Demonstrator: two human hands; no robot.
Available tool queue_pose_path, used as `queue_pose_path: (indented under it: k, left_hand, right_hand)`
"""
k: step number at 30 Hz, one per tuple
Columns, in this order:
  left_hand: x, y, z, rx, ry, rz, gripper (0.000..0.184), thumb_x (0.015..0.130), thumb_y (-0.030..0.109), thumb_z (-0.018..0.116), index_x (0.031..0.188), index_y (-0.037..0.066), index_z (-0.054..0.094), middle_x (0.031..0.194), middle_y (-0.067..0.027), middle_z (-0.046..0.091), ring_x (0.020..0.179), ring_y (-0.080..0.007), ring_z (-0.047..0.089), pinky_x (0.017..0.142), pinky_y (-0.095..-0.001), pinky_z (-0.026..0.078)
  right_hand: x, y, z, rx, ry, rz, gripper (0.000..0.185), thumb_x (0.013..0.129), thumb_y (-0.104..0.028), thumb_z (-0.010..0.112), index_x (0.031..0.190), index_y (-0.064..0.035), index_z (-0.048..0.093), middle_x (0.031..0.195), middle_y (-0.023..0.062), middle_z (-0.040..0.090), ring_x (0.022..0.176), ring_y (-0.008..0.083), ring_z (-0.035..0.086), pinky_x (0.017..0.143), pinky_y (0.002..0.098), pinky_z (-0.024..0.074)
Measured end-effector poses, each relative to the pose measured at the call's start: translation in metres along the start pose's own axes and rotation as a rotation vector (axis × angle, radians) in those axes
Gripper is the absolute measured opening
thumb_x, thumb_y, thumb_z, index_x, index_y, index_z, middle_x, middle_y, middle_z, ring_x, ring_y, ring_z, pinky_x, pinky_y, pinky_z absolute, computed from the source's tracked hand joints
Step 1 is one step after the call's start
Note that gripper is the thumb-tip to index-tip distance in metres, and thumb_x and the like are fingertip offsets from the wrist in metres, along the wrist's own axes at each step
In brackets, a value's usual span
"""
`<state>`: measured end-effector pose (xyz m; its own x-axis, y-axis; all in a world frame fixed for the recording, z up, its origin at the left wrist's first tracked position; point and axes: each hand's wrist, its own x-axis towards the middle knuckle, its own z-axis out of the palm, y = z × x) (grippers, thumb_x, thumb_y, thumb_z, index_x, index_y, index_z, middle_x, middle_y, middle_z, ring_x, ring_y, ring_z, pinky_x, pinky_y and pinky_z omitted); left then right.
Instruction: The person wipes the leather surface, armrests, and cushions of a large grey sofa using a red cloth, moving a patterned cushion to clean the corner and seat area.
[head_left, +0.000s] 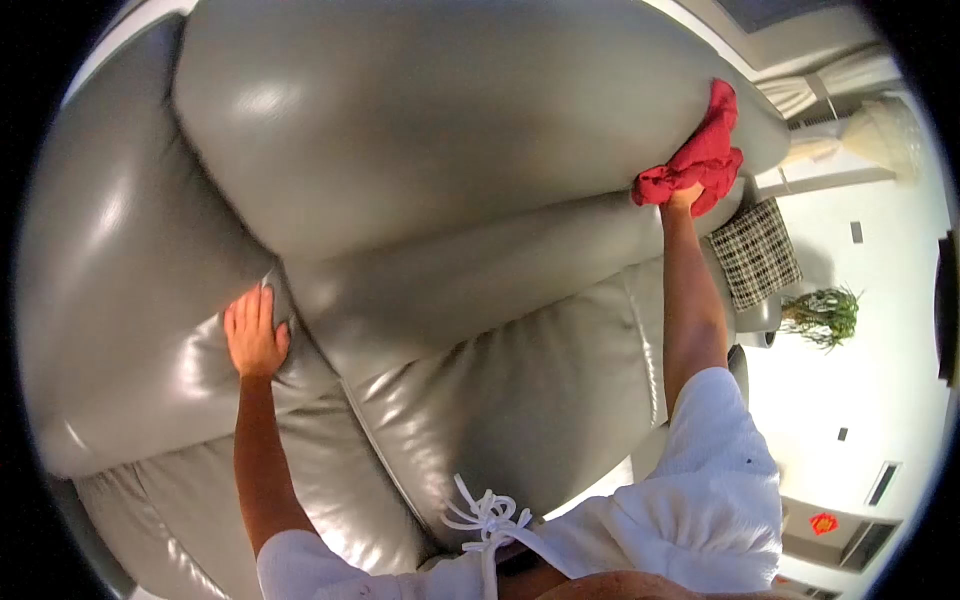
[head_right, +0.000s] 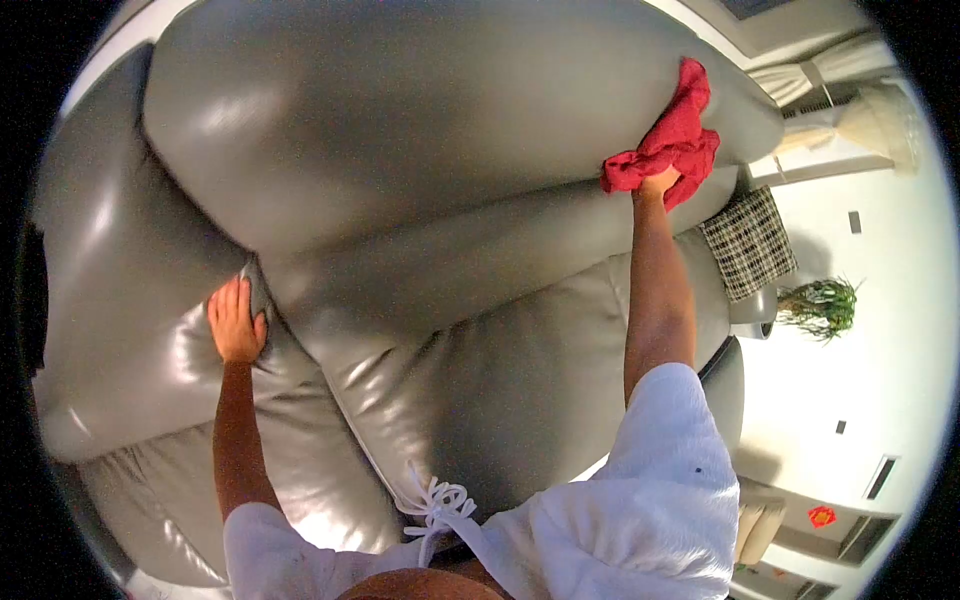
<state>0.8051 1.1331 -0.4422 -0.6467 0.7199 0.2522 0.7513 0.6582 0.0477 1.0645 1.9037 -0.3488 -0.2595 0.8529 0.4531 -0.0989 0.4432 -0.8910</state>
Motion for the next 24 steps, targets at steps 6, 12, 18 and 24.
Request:
queue_pose_path:
  k: [6, 12, 18, 24]
  left_hand:
    - [0.005, 0.005, -0.007, -0.058, 0.003, -0.017, 0.067, 0.072, 0.027, 0.065, 0.133, 0.012, 0.041, 0.134, -0.0062, 0.043, 0.125, -0.0221, 0.037, 0.107, -0.0415, 0.025]
    - [0.002, 0.002, -0.003, -0.124, 0.069, 0.02, 0.063, 0.075, 0.03, 0.062, 0.132, 0.012, 0.042, 0.135, -0.0035, 0.042, 0.127, -0.0205, 0.035, 0.108, -0.0399, 0.023]
    - [-0.001, -0.001, 0.001, -0.083, 0.109, 0.027, 0.061, 0.077, 0.034, 0.06, 0.132, 0.016, 0.043, 0.135, 0.0001, 0.042, 0.127, -0.0176, 0.034, 0.109, -0.0375, 0.022]
    - [-0.001, -0.001, 0.003, -0.031, 0.073, 0.017, 0.061, 0.079, 0.039, 0.056, 0.135, 0.016, 0.041, 0.138, 0.0003, 0.04, 0.13, -0.0175, 0.031, 0.11, -0.038, 0.02]
  right_hand:
    - [-0.148, 0.061, 0.066, 0.842, 0.015, 0.299, 0.04, 0.092, -0.023, 0.047, 0.128, -0.0058, 0.044, 0.121, 0.005, 0.051, 0.11, 0.0258, 0.049, 0.093, 0.0418, 0.0415]
    - [-0.263, -0.048, 0.161, 0.326, 0.086, 0.497, 0.036, 0.088, -0.022, 0.05, 0.12, -0.0053, 0.051, 0.12, 0.0083, 0.055, 0.105, 0.0276, 0.053, 0.093, 0.0393, 0.0414]
    - [-0.378, -0.061, 0.229, -0.786, -0.188, 0.161, 0.036, 0.08, -0.019, 0.059, 0.112, -0.0011, 0.055, 0.117, 0.0126, 0.058, 0.105, 0.0309, 0.054, 0.093, 0.0404, 0.0413]
    - [-0.462, -0.182, 0.285, -0.433, -0.418, 0.163, 0.045, 0.068, -0.019, 0.072, 0.105, 0.0017, 0.056, 0.105, 0.0183, 0.062, 0.097, 0.0363, 0.058, 0.088, 0.0402, 0.0454]
